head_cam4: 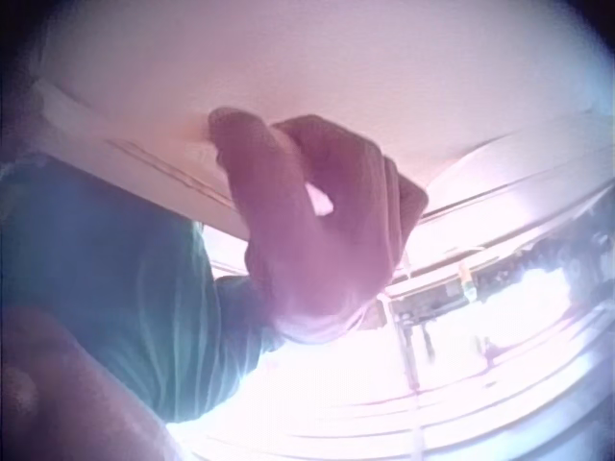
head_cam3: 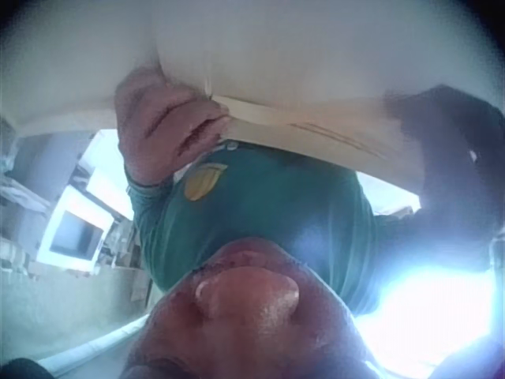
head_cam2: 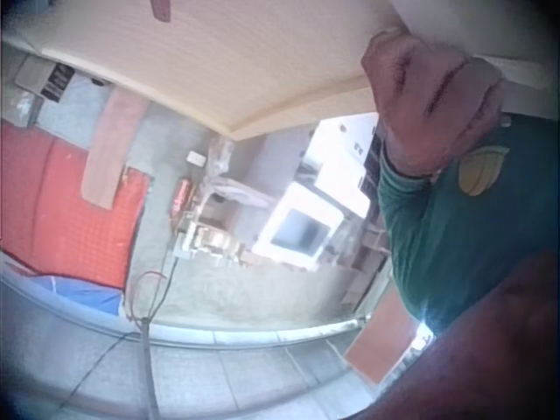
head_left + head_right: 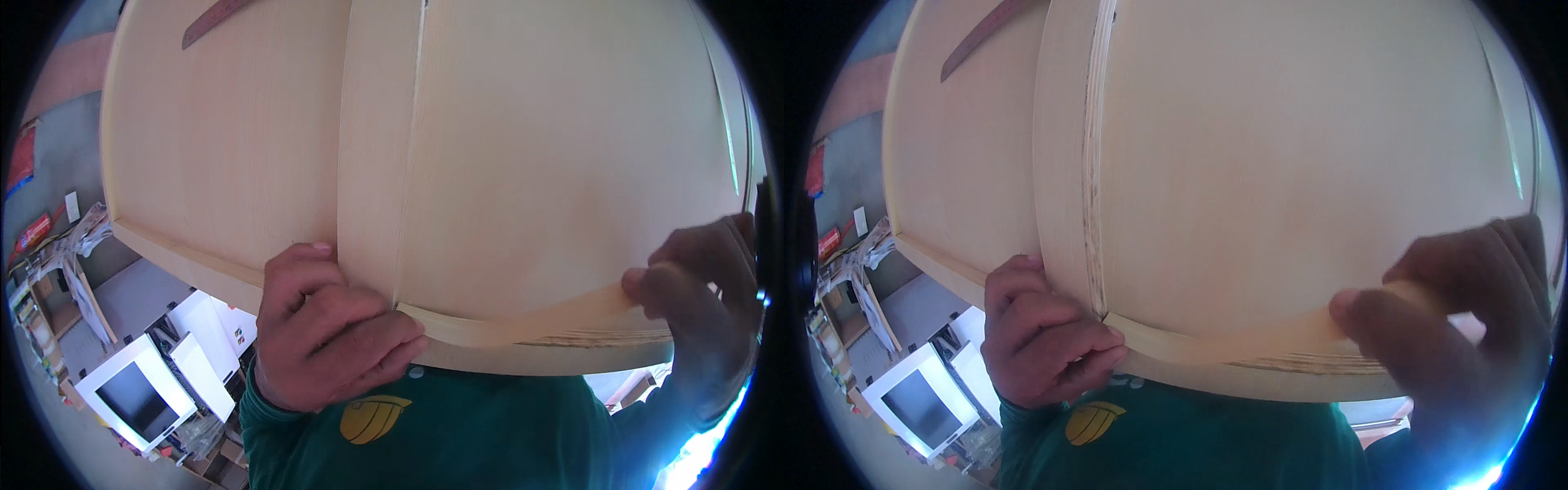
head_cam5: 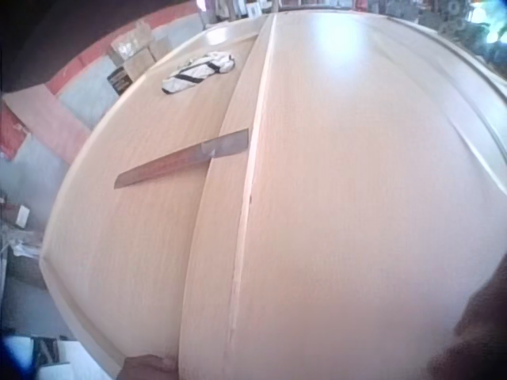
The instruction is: The person applies thin wooden veneer strips along the edges of a large curved wooden panel, pressing them into place by hand. They wipe the surface with a cloth and continue aligning and smoothing the veneer along the panel's seams.
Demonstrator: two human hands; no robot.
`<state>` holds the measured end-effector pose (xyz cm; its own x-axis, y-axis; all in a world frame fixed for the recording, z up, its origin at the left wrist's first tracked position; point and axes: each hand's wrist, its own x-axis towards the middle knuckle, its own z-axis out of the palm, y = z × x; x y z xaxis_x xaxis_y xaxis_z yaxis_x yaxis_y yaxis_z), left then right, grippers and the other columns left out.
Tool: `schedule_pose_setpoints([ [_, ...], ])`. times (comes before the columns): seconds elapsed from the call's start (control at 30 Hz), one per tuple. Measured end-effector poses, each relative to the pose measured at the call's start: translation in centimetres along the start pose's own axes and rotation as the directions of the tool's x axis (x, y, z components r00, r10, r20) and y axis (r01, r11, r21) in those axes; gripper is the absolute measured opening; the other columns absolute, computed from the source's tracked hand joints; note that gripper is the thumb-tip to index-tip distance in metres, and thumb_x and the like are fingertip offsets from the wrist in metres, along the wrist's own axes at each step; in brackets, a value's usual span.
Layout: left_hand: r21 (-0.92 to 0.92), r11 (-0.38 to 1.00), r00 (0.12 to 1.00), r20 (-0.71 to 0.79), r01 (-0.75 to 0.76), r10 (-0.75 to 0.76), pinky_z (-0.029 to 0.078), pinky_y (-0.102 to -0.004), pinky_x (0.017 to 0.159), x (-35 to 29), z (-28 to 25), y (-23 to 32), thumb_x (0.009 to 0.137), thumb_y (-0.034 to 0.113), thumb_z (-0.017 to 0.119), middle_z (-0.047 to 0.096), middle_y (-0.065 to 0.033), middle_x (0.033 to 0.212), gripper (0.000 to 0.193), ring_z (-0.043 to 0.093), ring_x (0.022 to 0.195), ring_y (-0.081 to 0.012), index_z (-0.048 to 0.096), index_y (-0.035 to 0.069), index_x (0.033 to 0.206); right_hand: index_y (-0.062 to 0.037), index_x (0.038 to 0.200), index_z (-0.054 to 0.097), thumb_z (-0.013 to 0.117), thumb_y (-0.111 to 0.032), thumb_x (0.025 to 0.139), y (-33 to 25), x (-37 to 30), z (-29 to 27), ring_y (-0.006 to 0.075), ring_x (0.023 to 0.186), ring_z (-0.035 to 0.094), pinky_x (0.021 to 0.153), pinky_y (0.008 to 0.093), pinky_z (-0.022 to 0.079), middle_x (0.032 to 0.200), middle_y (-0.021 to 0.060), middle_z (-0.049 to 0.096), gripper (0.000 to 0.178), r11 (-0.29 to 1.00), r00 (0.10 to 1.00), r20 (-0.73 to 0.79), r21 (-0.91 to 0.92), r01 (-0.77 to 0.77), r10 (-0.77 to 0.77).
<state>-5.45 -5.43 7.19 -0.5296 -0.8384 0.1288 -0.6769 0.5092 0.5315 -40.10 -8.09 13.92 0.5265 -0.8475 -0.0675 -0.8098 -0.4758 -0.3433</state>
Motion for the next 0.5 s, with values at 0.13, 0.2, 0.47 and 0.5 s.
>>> schedule_pose_setpoints([
  [0.13, 0.056, 0.998, 1.0, 0.007, -0.021, 0.02, 0.058, -0.0582, 0.1, 0.1, -0.2, 0.3, 0.072, 0.036, 0.1, 0.064, 0.0002, 0.09, 0.029, 0.063, 0.095, -0.0294, 0.084, 0.018, 0.088, -0.0128, 0.115, 0.076, 0.082, 0.0, 0.086, 2.6, -0.3, 0.5, 0.023, 0.083, 0.063, 0.074, 0.038, 0.054, 0.089, 0.0097, 0.064, 0.032, 0.996, 0.996, 0.004, -0.001, 0.087, -0.087],
  [0.2, 0.074, 0.997, 1.0, 0.002, -0.02, 0.02, 0.058, -0.0587, 0.1, 0.5, -0.1, 0.1, 0.075, 0.038, 0.099, 0.065, -0.0007, 0.09, 0.029, 0.064, 0.096, -0.0297, 0.084, 0.017, 0.088, -0.0121, 0.118, 0.075, 0.077, 0.005, 0.088, 4.1, -0.7, 0.6, 0.0251, 0.087, 0.064, 0.077, 0.0391, 0.056, 0.092, 0.0115, 0.066, 0.034, 0.994, 0.992, -0.066, 0.008, 0.11, -0.109],
  [0.47, -0.008, 0.999, 0.933, -0.358, -0.041, 0.035, 0.054, -0.0463, 0.099, -0.5, -0.3, 0.5, 0.077, 0.037, 0.102, 0.064, 0.0064, 0.095, 0.029, 0.061, 0.092, -0.0179, 0.087, 0.027, 0.099, -0.0152, 0.134, 0.071, 0.066, 0.004, 0.1, 2.2, -3.4, -1.9, 0.0274, 0.096, 0.068, 0.079, 0.0411, 0.06, 0.101, 0.014, 0.069, 0.039, 0.999, 0.999, -0.019, -0.016, -0.045, 0.045],
  [0.5, 0.003, 0.998, 0.908, -0.414, -0.067, 0.062, 0.052, -0.0443, 0.097, -0.7, 0.0, 0.4, 0.078, 0.039, 0.102, 0.064, 0.0078, 0.095, 0.029, 0.06, 0.092, -0.0164, 0.088, 0.028, 0.101, -0.0163, 0.136, 0.071, 0.068, 0.002, 0.1, 1.8, -3.5, -1.6, 0.0272, 0.095, 0.068, 0.077, 0.0411, 0.06, 0.101, 0.0139, 0.069, 0.04, 0.996, 0.996, -0.027, -0.018, -0.083, 0.082],
])
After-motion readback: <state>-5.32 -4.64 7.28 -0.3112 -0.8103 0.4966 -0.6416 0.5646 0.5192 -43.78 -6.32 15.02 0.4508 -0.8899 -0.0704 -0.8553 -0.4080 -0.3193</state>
